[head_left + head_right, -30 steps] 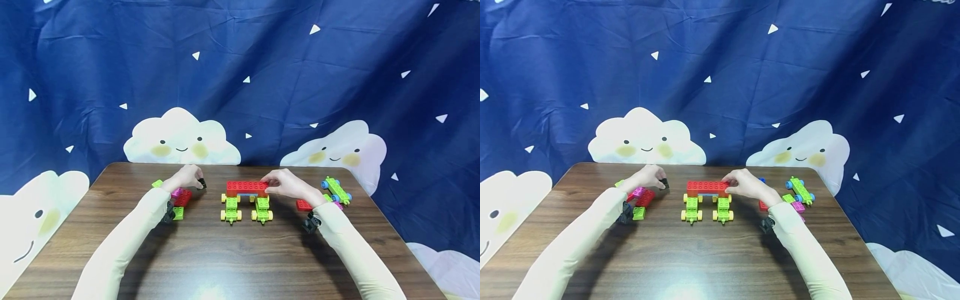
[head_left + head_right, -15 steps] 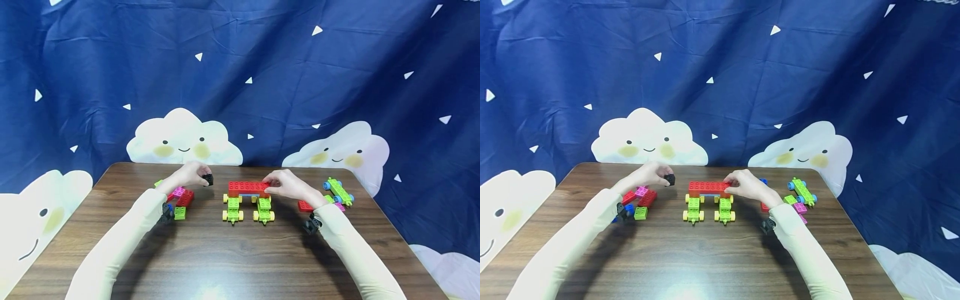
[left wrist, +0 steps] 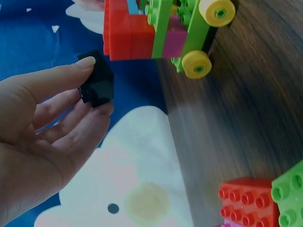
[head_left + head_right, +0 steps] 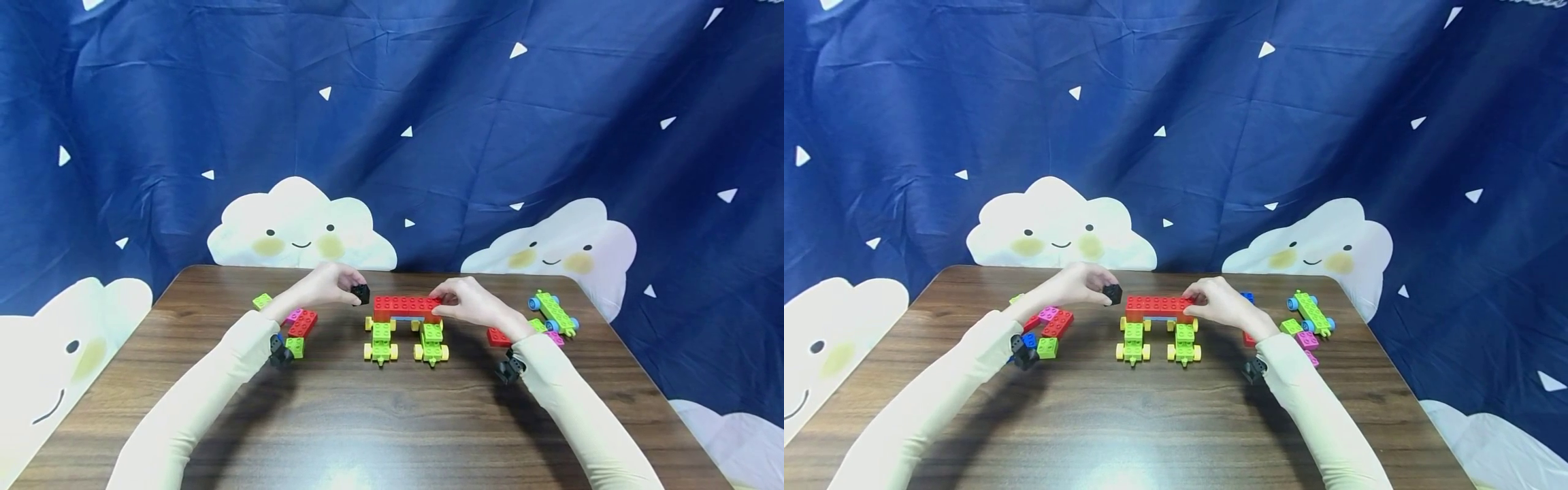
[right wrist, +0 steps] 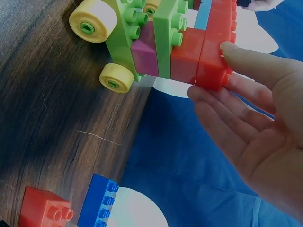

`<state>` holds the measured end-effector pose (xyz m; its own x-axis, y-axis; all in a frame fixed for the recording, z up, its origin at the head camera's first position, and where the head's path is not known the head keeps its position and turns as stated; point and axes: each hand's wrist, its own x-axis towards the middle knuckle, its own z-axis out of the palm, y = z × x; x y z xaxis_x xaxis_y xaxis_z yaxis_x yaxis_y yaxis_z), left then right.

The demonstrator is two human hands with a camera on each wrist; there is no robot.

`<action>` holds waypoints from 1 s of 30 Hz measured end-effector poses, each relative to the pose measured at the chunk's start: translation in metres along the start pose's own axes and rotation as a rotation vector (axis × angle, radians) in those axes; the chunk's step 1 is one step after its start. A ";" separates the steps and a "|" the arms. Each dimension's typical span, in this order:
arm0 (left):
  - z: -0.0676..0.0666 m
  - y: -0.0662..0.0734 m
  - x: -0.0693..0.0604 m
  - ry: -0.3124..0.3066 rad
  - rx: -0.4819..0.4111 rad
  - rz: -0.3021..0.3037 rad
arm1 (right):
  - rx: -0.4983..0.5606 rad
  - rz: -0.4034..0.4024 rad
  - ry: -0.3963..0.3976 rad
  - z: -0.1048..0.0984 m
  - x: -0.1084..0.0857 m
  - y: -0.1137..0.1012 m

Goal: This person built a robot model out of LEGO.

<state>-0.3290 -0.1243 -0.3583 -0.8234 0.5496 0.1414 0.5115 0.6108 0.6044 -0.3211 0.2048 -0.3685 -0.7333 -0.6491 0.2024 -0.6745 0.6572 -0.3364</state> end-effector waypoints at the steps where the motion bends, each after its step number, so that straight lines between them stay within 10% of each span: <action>1: 0.001 0.002 0.000 -0.002 -0.006 0.006 | 0.000 0.006 -0.002 0.000 0.000 0.000; 30: 0.015 0.009 0.011 -0.028 -0.027 0.035 | 0.014 0.023 -0.006 0.000 0.000 -0.001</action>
<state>-0.3298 -0.1043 -0.3631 -0.7977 0.5863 0.1413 0.5328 0.5753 0.6206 -0.3201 0.2043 -0.3687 -0.7483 -0.6358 0.1892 -0.6559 0.6667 -0.3540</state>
